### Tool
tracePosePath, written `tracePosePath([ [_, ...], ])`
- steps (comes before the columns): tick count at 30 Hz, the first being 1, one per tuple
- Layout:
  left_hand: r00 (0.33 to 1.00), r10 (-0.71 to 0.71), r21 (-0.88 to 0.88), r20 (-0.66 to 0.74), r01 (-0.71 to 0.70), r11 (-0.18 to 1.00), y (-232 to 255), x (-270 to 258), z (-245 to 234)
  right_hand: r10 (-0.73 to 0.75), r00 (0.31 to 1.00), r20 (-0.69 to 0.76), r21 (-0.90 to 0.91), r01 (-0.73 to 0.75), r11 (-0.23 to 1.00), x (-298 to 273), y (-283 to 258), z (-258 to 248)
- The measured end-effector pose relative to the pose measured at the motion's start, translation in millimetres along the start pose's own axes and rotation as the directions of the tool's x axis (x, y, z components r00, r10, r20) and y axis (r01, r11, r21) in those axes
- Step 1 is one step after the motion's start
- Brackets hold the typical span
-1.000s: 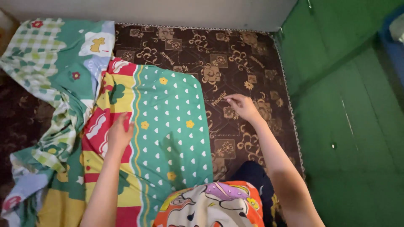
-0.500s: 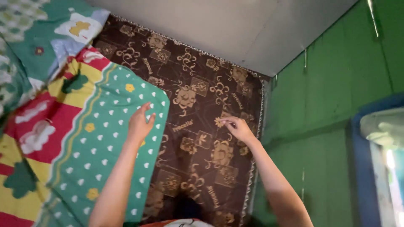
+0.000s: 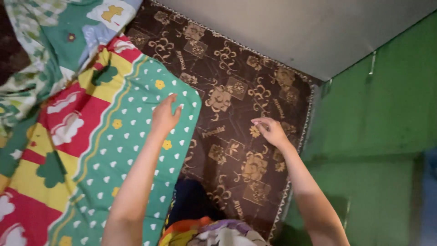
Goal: Putting cases on pillows and bolsters on a mattress.
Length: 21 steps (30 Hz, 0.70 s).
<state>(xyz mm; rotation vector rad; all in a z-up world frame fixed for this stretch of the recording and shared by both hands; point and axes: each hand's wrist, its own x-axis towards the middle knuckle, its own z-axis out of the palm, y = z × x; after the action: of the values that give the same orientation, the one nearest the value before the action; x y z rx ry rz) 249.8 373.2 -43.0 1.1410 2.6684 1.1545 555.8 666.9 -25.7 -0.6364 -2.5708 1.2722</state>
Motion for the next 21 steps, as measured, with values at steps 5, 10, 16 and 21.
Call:
tracePosePath([
  [5,0.999,0.032,-0.007,0.022,-0.032,0.999,-25.0,54.4,-16.1,0.111,0.993,-0.026,-0.077,-0.113,0.991,46.1,-35.8,23.3],
  [10,0.997,0.059,0.001,0.055,-0.059,0.998,-58.5,104.2,-30.1,0.030,0.996,-0.090,0.019,-0.029,0.999,100.6,-51.5,48.3],
  [16,0.989,0.079,0.016,0.122,-0.082,0.997,-106.3,168.9,-27.9,0.122,0.979,-0.163,0.107,-0.105,0.989,157.2,-57.9,47.7],
  [21,0.986,0.034,0.027,0.165,-0.039,0.999,-113.7,204.3,-52.9,0.227,0.961,-0.156,0.116,-0.211,0.971,189.4,-37.0,53.3],
])
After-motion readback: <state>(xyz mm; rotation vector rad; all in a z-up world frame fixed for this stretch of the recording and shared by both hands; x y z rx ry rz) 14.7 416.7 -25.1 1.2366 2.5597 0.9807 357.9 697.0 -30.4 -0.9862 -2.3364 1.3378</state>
